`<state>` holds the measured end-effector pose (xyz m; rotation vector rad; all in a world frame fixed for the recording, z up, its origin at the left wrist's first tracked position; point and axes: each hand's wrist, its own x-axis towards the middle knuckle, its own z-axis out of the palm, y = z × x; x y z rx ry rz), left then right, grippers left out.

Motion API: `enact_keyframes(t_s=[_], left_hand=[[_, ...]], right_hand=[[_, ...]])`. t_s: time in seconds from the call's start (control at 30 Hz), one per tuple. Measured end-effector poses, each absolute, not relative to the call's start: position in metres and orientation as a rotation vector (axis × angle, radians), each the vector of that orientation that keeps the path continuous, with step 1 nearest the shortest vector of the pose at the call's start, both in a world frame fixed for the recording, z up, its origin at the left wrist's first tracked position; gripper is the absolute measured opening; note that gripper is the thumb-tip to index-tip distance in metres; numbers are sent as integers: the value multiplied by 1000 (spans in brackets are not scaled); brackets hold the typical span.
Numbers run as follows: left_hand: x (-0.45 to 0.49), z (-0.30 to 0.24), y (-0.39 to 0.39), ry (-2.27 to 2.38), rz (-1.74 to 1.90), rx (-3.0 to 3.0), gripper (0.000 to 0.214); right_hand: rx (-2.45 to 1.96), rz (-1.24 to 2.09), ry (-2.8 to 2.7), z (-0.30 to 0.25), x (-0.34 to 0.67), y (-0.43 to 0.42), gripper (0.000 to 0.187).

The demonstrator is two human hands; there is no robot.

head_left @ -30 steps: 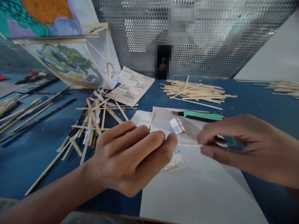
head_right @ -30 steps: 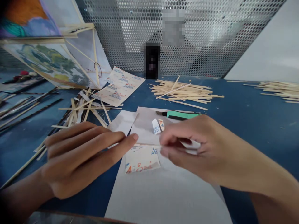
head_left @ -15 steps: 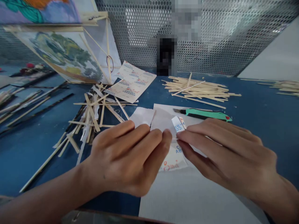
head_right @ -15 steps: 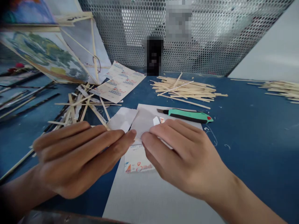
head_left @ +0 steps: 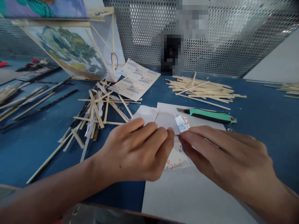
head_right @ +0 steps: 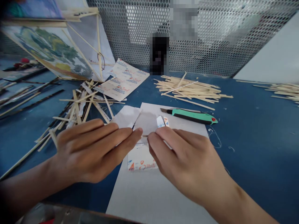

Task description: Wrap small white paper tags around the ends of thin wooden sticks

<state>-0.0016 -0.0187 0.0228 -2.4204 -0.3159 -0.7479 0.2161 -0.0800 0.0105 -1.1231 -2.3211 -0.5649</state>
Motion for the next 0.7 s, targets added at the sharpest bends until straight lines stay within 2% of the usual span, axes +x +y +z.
enact_keyframes(t_s=[0.2,0.4,0.57,0.7], left_hand=[[-1,20,-19,-333,-742,-2455,19],[-3,21,-19,-342,-808,-2424,12],[-6,27,-13,-402,-878,-2364,4],[-10,29,-2,-488,-972,-2276,4]], right_hand=[[-1128,-589,-2451,5,215,-79,8],[-1169,-510,-2467,11,216,-76,10],[-1358,-605,-2346,15,235,-63,11],[-1589,-706,-2018,27,261,-54,13]])
